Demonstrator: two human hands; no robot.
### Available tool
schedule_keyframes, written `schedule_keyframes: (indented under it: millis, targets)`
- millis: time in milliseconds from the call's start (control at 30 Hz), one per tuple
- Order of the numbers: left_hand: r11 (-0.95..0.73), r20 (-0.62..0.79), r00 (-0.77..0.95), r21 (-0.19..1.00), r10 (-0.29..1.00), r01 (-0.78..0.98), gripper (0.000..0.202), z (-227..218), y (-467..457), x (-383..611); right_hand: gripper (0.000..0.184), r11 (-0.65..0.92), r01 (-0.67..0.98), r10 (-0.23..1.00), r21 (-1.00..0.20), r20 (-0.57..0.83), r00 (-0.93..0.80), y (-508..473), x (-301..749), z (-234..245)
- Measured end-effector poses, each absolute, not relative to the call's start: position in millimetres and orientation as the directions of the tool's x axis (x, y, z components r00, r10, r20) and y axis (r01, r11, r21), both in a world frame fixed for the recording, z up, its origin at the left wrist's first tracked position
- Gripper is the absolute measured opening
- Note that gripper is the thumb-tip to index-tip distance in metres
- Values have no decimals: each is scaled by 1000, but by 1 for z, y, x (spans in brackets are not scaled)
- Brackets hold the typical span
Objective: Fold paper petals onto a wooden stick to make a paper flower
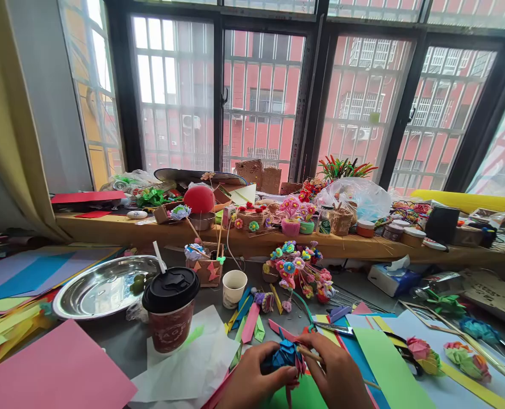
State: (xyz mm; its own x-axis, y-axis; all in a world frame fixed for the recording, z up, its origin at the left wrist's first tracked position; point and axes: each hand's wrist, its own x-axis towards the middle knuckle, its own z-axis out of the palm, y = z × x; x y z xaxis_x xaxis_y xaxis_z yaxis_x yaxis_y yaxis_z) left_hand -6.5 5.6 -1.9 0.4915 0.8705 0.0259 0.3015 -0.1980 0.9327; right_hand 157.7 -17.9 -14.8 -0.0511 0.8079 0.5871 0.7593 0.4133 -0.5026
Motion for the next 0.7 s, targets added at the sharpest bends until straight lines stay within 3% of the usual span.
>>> schedule_keyframes:
  millis: [433,700]
  targets:
    - [-234,49,494,918,868,320,45,-3,4,-4,27,402,748,817,-528,576,-32,-15,162,-19]
    - [-191,22,479,932,878,308,42,2,1,-3,33,460,771,765,-441,637,-92,-15,164,-21]
